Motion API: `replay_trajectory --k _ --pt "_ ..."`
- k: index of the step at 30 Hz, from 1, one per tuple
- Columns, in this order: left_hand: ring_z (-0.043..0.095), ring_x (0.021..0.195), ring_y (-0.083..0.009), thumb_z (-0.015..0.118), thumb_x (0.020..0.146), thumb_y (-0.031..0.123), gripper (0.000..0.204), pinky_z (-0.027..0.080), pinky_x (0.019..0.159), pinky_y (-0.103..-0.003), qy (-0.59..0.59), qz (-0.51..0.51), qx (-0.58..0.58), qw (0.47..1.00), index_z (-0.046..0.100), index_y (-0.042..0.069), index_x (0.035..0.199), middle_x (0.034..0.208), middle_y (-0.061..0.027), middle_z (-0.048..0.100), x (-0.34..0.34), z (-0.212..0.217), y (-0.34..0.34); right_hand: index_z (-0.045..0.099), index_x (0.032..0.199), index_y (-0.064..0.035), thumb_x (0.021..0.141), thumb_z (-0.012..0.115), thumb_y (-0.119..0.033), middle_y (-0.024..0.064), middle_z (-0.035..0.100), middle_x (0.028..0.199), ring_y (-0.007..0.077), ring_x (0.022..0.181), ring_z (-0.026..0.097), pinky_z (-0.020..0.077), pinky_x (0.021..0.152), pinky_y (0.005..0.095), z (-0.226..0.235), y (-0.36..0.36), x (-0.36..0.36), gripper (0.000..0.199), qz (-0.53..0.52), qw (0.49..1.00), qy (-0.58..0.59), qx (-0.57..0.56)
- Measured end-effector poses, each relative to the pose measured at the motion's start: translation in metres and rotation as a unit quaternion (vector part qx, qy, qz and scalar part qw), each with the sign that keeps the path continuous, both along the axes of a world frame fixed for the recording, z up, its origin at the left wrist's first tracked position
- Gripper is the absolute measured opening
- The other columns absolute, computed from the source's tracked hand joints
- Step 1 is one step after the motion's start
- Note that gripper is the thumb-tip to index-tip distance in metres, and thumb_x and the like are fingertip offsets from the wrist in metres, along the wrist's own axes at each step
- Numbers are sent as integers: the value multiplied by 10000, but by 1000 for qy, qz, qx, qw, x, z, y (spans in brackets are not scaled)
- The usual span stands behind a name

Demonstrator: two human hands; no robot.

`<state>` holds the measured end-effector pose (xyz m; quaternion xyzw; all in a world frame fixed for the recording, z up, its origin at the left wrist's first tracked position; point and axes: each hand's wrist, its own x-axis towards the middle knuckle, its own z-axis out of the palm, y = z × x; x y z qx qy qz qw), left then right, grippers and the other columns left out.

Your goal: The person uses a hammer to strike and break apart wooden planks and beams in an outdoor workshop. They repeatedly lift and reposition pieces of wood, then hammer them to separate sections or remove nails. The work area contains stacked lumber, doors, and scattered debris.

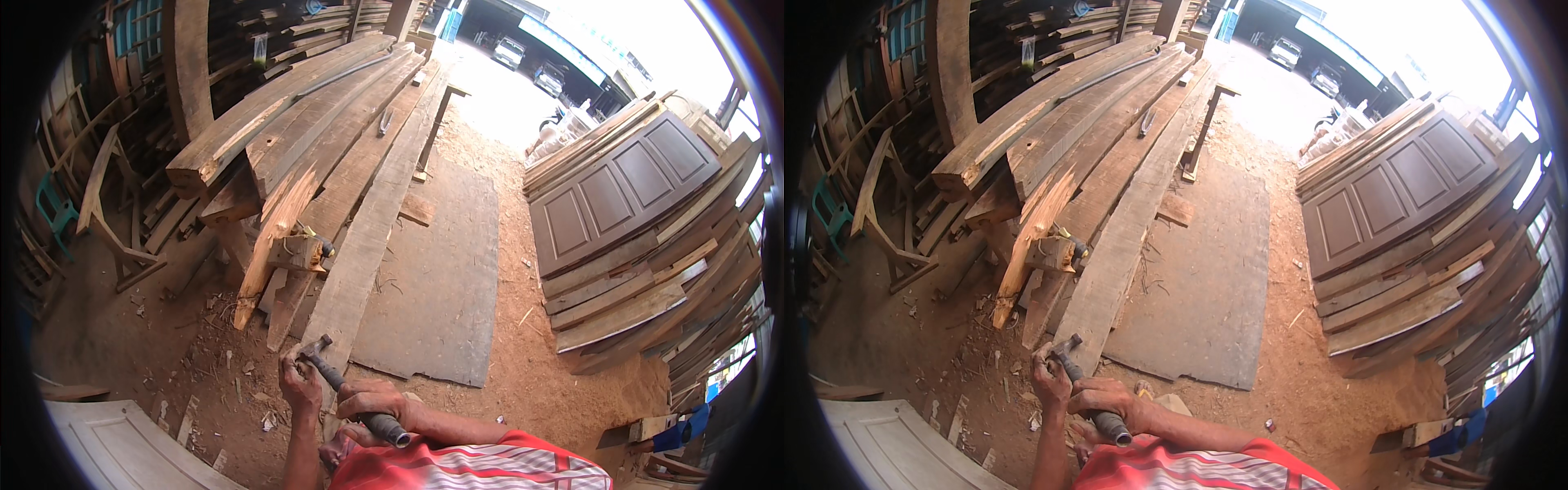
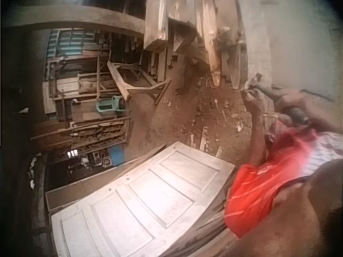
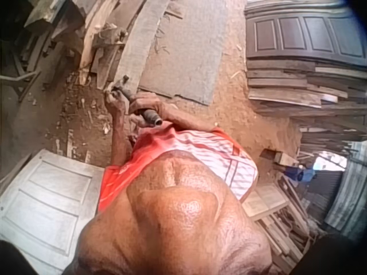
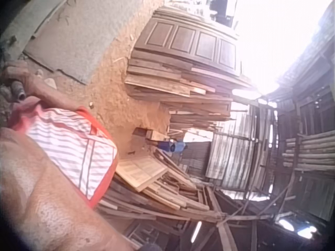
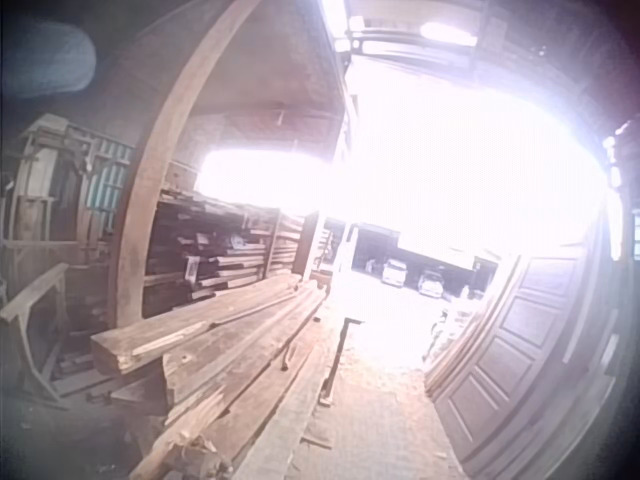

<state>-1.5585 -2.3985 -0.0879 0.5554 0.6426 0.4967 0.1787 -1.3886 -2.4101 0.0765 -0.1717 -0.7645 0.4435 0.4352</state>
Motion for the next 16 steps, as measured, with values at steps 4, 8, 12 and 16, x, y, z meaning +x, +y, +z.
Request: replay_trajectory --k 4,8,12,16 --pt "617 1084 -437 533 866 -61 341 498 924 -487 -8 0 -4 1000 597 -31 1199 1149 -234 627 0 1 0 664 1013 -34 810 750 -67 149 647 923 353 821 646 503 718 437 1 -1 0 223 -4 1000 -12 2" --pt "616 1082 -437 528 863 -63 338 498 926 -488 -2 -1 0 1000 596 -35 1193 1147 -233 626 -1 -4 1 658 996 -22 848 744 -100 144 632 856 321 736 625 491 656 414 5 2 -3 187 -12 999 1 31" --pt "617 1091 -430 538 862 -55 344 497 935 -484 -9 -1 -3 1000 599 -27 1199 1153 -231 626 -1 0 0 658 993 -18 872 735 -118 136 616 814 307 681 603 475 621 406 2 2 -4 175 -21 999 31 31" --pt "613 1117 -426 576 867 -33 388 482 974 -475 0 -12 -11 1000 603 -5 1253 1180 -227 624 -3 -8 0 660 1021 -51 798 769 -71 136 650 927 337 825 650 505 717 424 1 0 1 249 -5 1000 3 -4"
